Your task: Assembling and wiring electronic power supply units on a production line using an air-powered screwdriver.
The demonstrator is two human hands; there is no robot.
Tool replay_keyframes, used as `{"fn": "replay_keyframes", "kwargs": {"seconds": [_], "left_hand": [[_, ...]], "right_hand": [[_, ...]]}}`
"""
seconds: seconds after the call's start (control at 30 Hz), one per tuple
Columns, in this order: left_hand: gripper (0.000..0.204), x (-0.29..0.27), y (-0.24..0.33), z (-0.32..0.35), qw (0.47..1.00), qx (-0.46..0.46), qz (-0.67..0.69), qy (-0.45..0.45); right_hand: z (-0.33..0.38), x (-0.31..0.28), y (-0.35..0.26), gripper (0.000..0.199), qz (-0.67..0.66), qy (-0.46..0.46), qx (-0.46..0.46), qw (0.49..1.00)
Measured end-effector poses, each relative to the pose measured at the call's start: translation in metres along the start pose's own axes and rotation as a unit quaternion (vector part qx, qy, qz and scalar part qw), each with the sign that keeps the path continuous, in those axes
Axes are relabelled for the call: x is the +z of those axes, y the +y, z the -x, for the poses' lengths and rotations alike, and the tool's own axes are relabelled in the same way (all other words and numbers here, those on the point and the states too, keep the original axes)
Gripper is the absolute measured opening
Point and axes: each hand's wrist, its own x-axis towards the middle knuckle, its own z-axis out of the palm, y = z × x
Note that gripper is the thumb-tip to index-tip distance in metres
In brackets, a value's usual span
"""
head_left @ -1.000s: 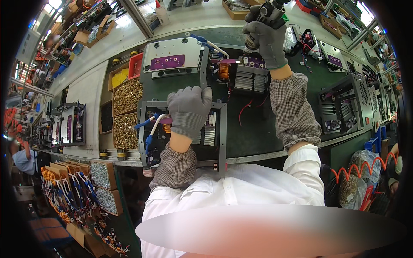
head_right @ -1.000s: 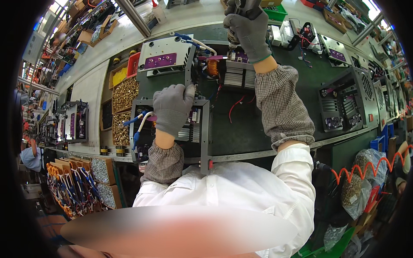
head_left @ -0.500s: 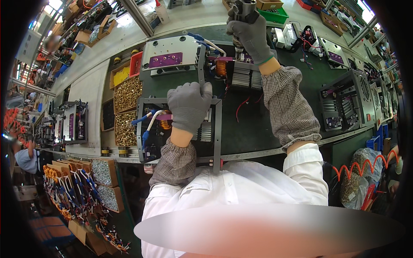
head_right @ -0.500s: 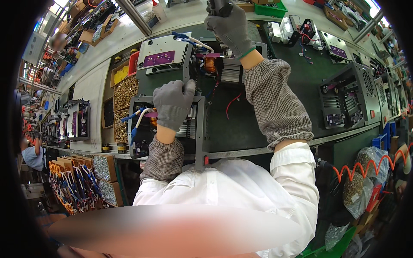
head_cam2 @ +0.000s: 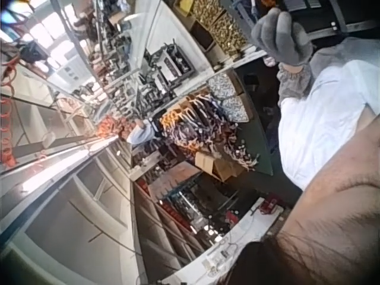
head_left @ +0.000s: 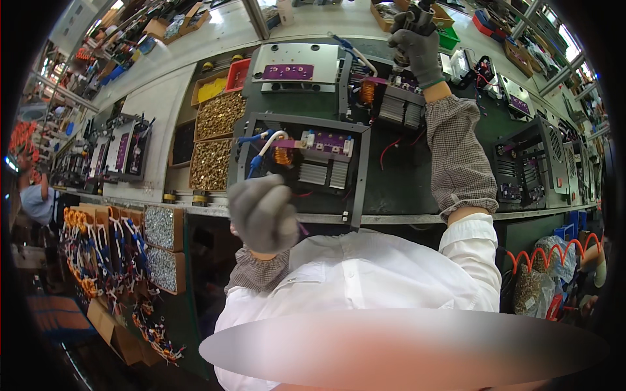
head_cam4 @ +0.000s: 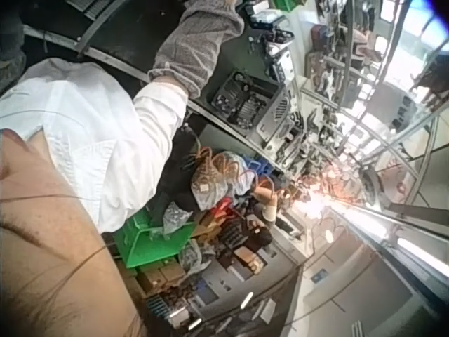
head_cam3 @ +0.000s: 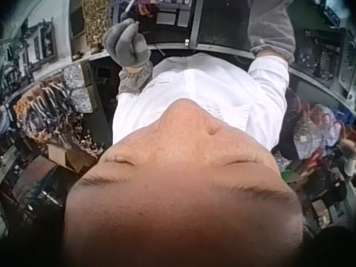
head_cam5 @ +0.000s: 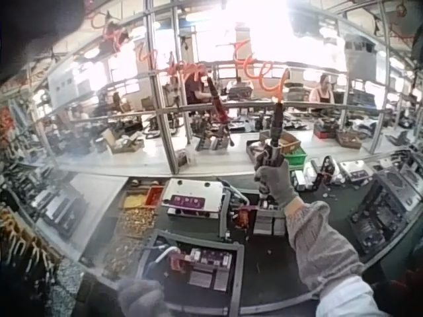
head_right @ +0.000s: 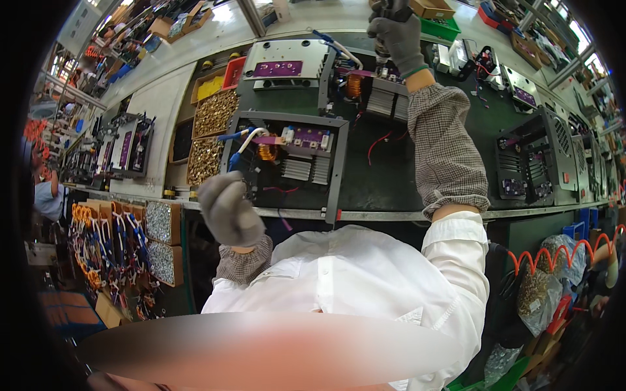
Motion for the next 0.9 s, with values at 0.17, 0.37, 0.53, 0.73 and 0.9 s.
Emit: {"fn": "replay_keyframes", "kwargs": {"seconds": [0.17, 0.37, 0.53, 0.73, 0.9], "left_hand": [[0.021, -0.028, -0.054, 0.041, 0.902, -0.419, -0.009, 0.108], [0.019, -0.026, -0.050, 0.073, 0.881, -0.459, 0.117, 0.006], [0.038, -0.044, -0.051, 0.079, 0.938, -0.329, 0.031, -0.104], [0.037, -0.048, -0.077, 0.096, 0.933, -0.337, 0.115, -0.056], [0.030, -0.048, -0.204, 0.076, 0.872, -0.438, -0.087, -0.198]], "right_hand": [[-0.013, -0.005, 0.007, 0.021, 0.110, 0.063, 0.015, 0.992], [0.062, 0.039, -0.077, 0.027, -0.101, 0.042, -0.062, 0.992], [0.163, 0.047, -0.101, 0.035, 0.021, 0.069, 0.009, 0.997], [0.255, 0.010, -0.053, 0.034, 0.029, 0.150, 0.072, 0.986], [0.271, -0.001, -0.049, 0.037, 0.013, 0.194, 0.039, 0.980]]}}
